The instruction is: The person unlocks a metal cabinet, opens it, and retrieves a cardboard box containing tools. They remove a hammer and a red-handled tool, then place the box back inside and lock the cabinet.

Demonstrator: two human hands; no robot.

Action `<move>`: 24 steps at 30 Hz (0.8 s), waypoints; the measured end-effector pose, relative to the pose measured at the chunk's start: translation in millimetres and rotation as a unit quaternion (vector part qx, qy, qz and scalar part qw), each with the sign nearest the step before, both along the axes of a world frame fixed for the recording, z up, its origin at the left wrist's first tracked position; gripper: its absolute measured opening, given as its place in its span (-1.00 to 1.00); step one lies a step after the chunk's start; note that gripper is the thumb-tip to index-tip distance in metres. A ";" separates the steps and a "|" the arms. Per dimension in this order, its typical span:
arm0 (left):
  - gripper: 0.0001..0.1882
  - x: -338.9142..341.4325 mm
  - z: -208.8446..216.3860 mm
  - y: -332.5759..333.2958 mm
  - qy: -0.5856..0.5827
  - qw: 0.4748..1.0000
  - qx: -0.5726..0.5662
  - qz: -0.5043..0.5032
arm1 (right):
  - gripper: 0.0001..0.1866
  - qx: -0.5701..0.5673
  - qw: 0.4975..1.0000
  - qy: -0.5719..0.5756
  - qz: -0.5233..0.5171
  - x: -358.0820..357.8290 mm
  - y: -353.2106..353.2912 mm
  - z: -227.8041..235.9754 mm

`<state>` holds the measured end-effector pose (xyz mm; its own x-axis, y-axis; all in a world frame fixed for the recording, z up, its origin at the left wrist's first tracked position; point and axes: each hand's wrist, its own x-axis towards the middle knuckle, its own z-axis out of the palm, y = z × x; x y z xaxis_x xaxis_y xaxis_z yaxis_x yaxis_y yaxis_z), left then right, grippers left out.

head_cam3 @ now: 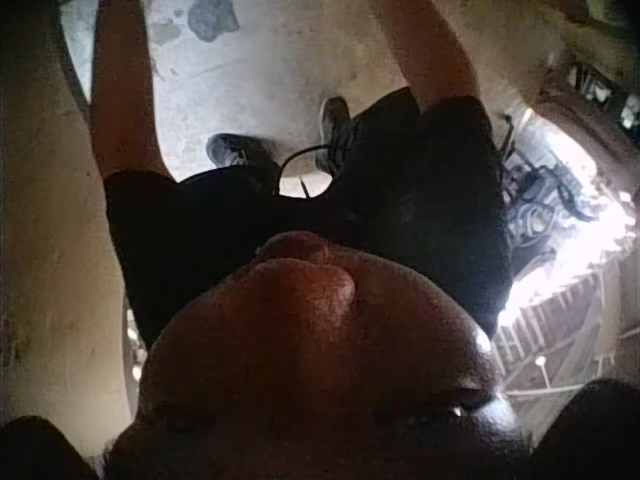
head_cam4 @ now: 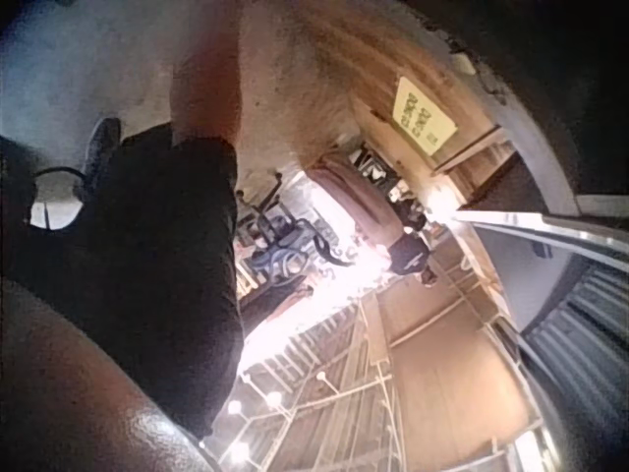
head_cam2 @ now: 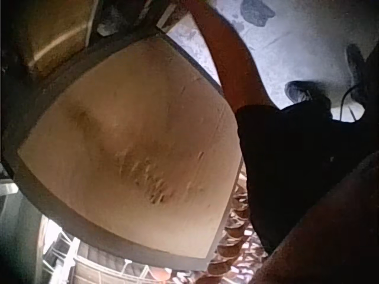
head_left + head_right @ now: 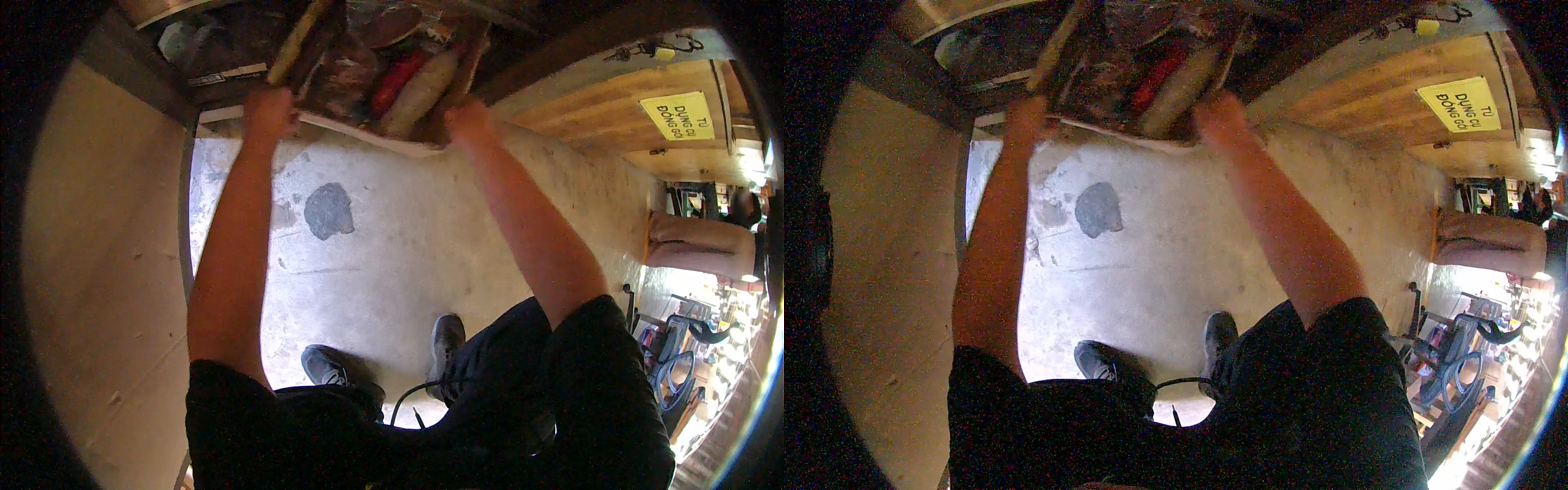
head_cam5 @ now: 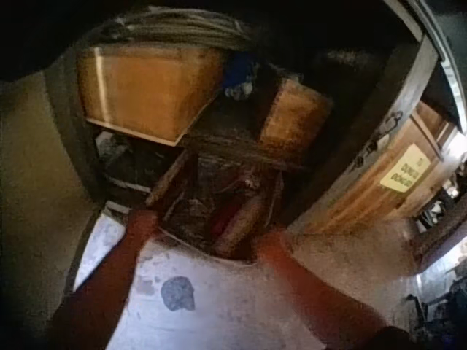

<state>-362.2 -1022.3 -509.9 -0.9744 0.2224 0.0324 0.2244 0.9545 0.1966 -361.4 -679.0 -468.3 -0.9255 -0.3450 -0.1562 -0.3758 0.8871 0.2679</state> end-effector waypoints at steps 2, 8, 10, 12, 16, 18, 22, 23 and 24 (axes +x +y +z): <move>-0.68 5.0 8.6 -106.8 0.002 0.994 0.056 0.090 | -0.71 -0.206 0.976 -0.007 -0.065 25.2 -84.9 0.7; -0.71 0.3 5.4 20.1 -0.052 0.933 0.272 0.230 | -0.70 -0.341 0.885 0.005 -0.316 -19.4 35.0 -9.5; -0.69 16.3 14.9 49.4 -0.052 0.920 0.299 0.249 | -0.67 -0.386 0.870 -0.017 -0.307 -20.0 57.4 -15.2; -0.63 37.2 12.4 35.5 -0.015 0.931 0.243 0.271 | -0.68 -0.427 0.867 -0.068 -0.248 -4.8 23.3 -16.5; -0.62 17.5 -21.8 -21.1 0.029 0.956 0.198 0.216 | -0.71 -0.171 0.978 -0.021 -0.120 12.5 -25.3 -22.6; -0.67 27.5 -28.0 -68.0 0.015 0.970 0.138 0.199 | -0.64 -0.433 0.852 -0.023 -0.293 54.9 -84.2 -22.9; -0.74 -0.9 -17.0 -76.2 0.125 0.988 -0.044 0.075 | -0.61 -0.393 0.869 0.013 -0.299 64.5 -97.8 -31.3; -0.75 -1.8 -10.9 -74.3 0.088 0.991 -0.040 0.095 | -0.62 -0.396 0.865 0.007 -0.309 67.9 -103.3 -32.8; -0.74 9.3 -4.4 -84.9 0.003 0.970 0.132 0.204 | -0.61 -0.448 0.833 -0.031 -0.324 82.4 -127.1 -31.4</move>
<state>-352.8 -1107.1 -514.3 -0.9793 -0.1981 0.0412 -0.1595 0.8810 0.4455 -279.0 -806.1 -499.7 -0.9627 0.2188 -0.1594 0.2702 0.7428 -0.6126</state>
